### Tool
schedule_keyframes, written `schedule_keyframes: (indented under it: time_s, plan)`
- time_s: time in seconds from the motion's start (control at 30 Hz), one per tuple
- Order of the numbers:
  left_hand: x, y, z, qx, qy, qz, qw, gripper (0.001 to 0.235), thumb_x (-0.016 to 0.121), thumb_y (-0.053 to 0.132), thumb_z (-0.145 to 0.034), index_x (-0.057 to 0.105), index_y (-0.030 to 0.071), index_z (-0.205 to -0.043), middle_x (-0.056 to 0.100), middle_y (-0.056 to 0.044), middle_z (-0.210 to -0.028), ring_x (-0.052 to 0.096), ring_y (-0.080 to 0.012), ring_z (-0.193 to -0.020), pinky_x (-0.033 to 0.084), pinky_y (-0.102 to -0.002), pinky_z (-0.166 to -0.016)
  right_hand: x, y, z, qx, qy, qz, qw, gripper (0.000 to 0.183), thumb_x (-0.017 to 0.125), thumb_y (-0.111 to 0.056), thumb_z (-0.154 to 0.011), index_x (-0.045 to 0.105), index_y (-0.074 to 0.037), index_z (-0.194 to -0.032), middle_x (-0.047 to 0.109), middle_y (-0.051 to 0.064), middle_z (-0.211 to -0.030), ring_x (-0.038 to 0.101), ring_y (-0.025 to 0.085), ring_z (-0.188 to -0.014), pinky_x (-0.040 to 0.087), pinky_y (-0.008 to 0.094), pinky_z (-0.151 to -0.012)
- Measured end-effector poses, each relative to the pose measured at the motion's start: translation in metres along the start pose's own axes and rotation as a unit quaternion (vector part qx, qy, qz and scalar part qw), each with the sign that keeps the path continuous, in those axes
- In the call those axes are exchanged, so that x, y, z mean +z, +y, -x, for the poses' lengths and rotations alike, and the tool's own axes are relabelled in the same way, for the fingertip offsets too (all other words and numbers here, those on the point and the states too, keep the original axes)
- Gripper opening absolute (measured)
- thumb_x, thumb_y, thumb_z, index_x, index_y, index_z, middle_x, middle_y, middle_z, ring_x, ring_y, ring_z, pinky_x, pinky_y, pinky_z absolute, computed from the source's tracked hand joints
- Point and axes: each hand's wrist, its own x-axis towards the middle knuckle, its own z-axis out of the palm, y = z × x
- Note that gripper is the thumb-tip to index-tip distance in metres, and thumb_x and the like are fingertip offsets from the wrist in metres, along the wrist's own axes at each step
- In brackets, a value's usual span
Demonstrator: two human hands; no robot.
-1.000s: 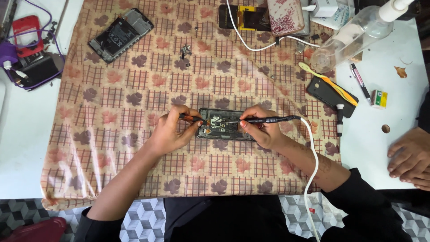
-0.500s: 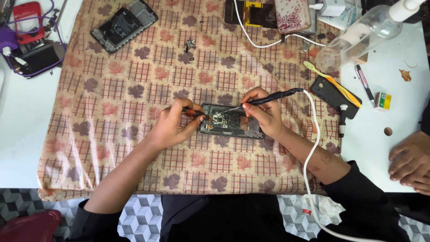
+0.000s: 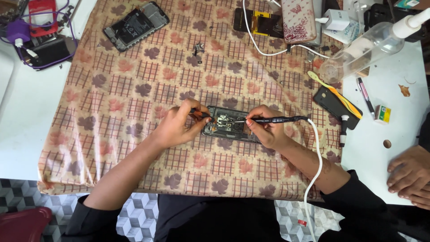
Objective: The person uses a soldering iron and tweezers to work on the internal circuit board of a disassembled mobile phone. The hands hold the phone steady while applying heat to specific points on the board.
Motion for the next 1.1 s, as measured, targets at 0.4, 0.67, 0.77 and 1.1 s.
schedule_keyframes:
  time_s: [0.4, 0.67, 0.77, 1.1]
  plan:
    - [-0.0004, -0.0087, 0.0005, 0.049, -0.026, 0.016, 0.998, 0.034, 0.070, 0.004, -0.097, 0.042, 0.001, -0.116, 0.075, -0.021, -0.107, 0.080, -0.0281, -0.089, 0.070, -0.034, -0.076, 0.0014, -0.0051, -0.0051, -0.004, -0.006, 0.007, 1.000, 0.008, 0.063, -0.007, -0.103, 0.059, -0.001, -0.102, 0.063, 0.001, -0.073, 0.048, 0.000, -0.054, 0.033, 0.020, -0.048]
    - [-0.0007, -0.0060, -0.0006, 0.047, -0.024, 0.009, 0.999, 0.035, 0.071, 0.003, -0.095, 0.043, 0.002, -0.116, 0.075, -0.020, -0.106, 0.080, -0.0284, -0.090, 0.070, -0.035, -0.077, 0.0038, -0.0051, -0.0038, 0.032, -0.028, -0.031, 0.999, 0.009, 0.061, -0.007, -0.105, 0.057, 0.000, -0.106, 0.062, 0.002, -0.079, 0.053, 0.002, -0.060, 0.041, 0.020, -0.052]
    - [-0.0007, -0.0026, -0.0005, 0.061, -0.011, 0.012, 0.998, 0.036, 0.073, 0.003, -0.094, 0.043, 0.001, -0.114, 0.075, -0.020, -0.106, 0.080, -0.0281, -0.090, 0.069, -0.034, -0.077, 0.0034, -0.0063, -0.0043, 0.036, -0.030, -0.035, 0.998, 0.008, 0.061, -0.007, -0.106, 0.057, 0.000, -0.106, 0.062, 0.003, -0.080, 0.053, 0.003, -0.061, 0.041, 0.020, -0.053]
    - [-0.0010, -0.0011, -0.0019, 0.064, -0.010, 0.002, 0.998, 0.035, 0.074, 0.004, -0.094, 0.045, 0.000, -0.113, 0.075, -0.019, -0.106, 0.080, -0.0262, -0.089, 0.069, -0.032, -0.075, 0.0024, -0.0081, -0.0044, 0.047, -0.033, -0.019, 0.998, 0.008, 0.062, -0.006, -0.105, 0.057, 0.001, -0.106, 0.064, 0.003, -0.079, 0.054, 0.003, -0.062, 0.042, 0.021, -0.054]
